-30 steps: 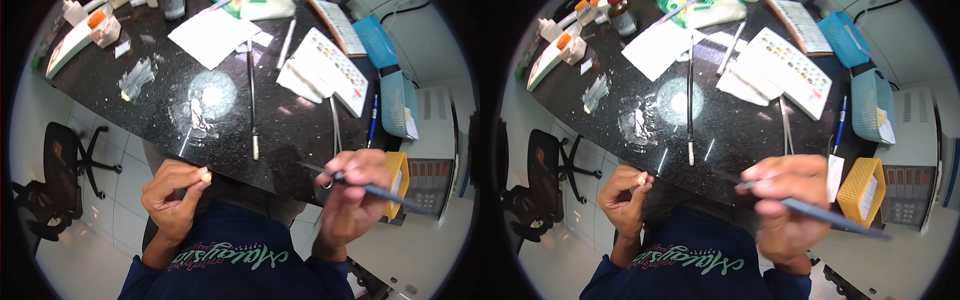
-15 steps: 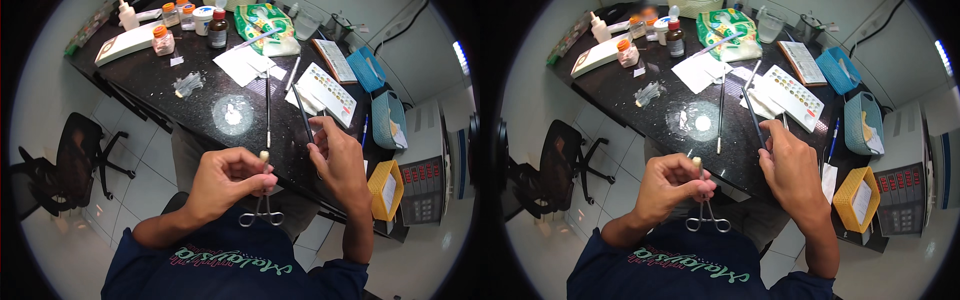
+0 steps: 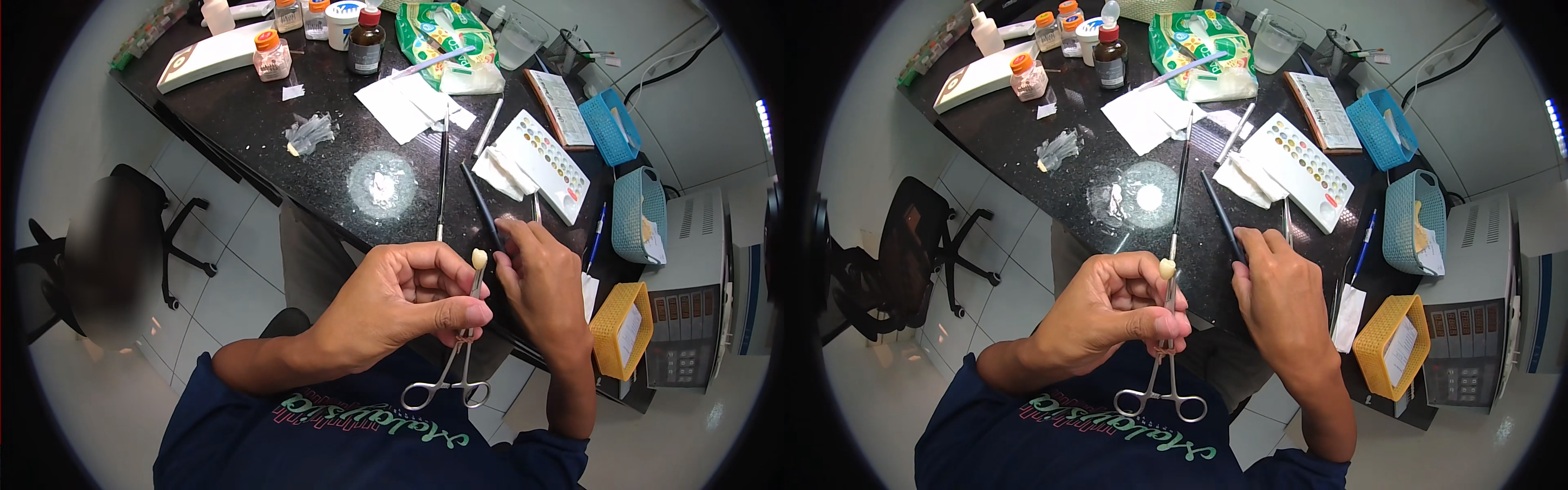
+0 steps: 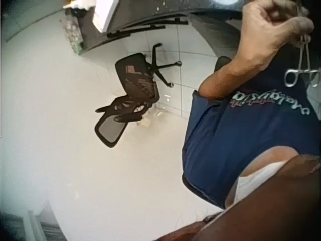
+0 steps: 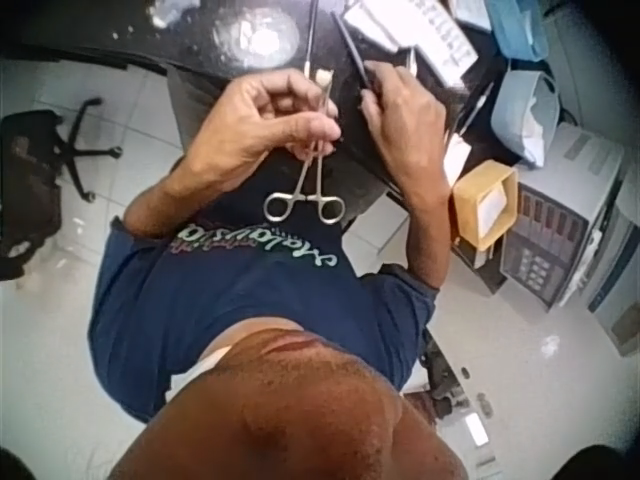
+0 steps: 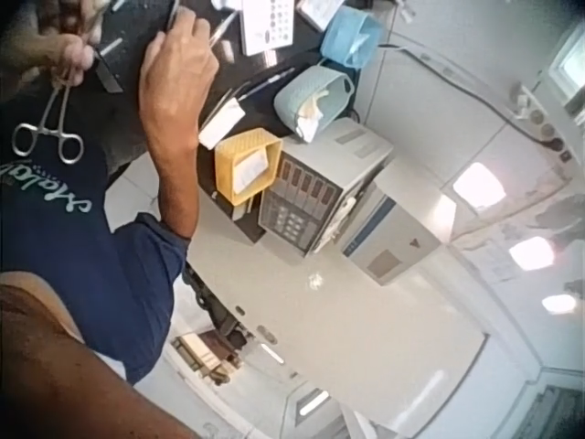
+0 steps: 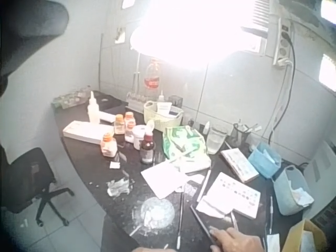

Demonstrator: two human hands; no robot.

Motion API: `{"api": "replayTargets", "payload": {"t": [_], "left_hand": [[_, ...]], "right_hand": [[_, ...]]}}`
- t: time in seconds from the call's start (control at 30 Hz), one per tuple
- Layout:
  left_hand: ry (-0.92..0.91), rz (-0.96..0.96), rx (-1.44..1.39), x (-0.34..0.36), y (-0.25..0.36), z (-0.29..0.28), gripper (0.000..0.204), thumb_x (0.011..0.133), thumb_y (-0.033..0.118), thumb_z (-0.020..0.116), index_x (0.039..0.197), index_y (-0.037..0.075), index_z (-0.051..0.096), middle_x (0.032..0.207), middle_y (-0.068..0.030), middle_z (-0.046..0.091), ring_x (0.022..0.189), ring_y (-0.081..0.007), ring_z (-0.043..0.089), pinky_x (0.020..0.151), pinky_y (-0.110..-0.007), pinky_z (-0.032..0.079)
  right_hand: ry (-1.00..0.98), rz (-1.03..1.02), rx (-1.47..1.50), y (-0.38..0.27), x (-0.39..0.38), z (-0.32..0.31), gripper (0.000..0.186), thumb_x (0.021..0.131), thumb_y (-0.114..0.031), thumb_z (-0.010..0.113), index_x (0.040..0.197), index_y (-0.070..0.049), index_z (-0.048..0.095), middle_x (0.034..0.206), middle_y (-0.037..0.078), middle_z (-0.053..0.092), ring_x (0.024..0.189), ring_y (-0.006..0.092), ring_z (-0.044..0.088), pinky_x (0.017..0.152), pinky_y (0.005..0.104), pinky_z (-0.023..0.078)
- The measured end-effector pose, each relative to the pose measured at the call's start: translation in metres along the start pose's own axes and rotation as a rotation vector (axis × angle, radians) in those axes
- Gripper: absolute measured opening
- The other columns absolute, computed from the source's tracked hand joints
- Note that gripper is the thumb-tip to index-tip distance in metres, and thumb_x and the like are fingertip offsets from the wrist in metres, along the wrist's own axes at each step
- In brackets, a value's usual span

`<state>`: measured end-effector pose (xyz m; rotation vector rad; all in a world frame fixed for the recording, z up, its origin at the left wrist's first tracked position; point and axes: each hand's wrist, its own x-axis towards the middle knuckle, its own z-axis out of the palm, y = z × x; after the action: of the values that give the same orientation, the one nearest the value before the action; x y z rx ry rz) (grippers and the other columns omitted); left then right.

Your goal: The dental technician applies stains and glaze to a dental crown using a fine brush and checks it against a shade guide.

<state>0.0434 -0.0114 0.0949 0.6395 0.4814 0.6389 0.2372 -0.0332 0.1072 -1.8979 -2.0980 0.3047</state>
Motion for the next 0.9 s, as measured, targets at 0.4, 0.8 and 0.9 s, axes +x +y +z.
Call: {"api": "replayTargets", "payload": {"t": [0.4, 0.8, 0.9], "left_hand": [[0.138, -0.120, 0.179, -0.005, -0.019, -0.011, 0.021, 0.077, 0.002, 0.070, 0.093, -0.010, 0.063, 0.077, -0.0169, 0.066, 0.068, -0.0226, 0.067, 0.061, -0.029, 0.057], [0.012, -0.423, 0.177, -0.007, -0.047, -0.020, 0.016, 0.083, 0.000, 0.063, 0.095, -0.010, 0.062, 0.087, -0.0219, 0.066, 0.078, -0.0239, 0.068, 0.068, -0.029, 0.058], [-0.005, -0.475, 0.187, -0.002, -0.046, -0.018, 0.013, 0.083, 0.000, 0.064, 0.092, -0.009, 0.062, 0.087, -0.0204, 0.066, 0.079, -0.0240, 0.068, 0.069, -0.029, 0.058]], "right_hand": [[0.574, 0.416, 0.812, 0.028, -0.060, -0.024, 0.018, 0.078, 0.005, 0.060, 0.093, 0.004, 0.050, 0.084, 0.008, 0.056, 0.073, 0.0101, 0.059, 0.064, 0.0226, 0.053], [0.786, 0.612, 0.117, 0.075, -0.132, 0.010, 0.013, 0.078, 0.001, 0.064, 0.091, 0.000, 0.063, 0.076, 0.007, 0.063, 0.062, 0.0106, 0.060, 0.054, 0.0207, 0.047], [0.726, 0.602, 0.028, 0.077, -0.139, 0.011, 0.014, 0.077, 0.000, 0.065, 0.091, 0.000, 0.064, 0.075, 0.008, 0.063, 0.060, 0.0119, 0.060, 0.054, 0.0223, 0.047]]}}
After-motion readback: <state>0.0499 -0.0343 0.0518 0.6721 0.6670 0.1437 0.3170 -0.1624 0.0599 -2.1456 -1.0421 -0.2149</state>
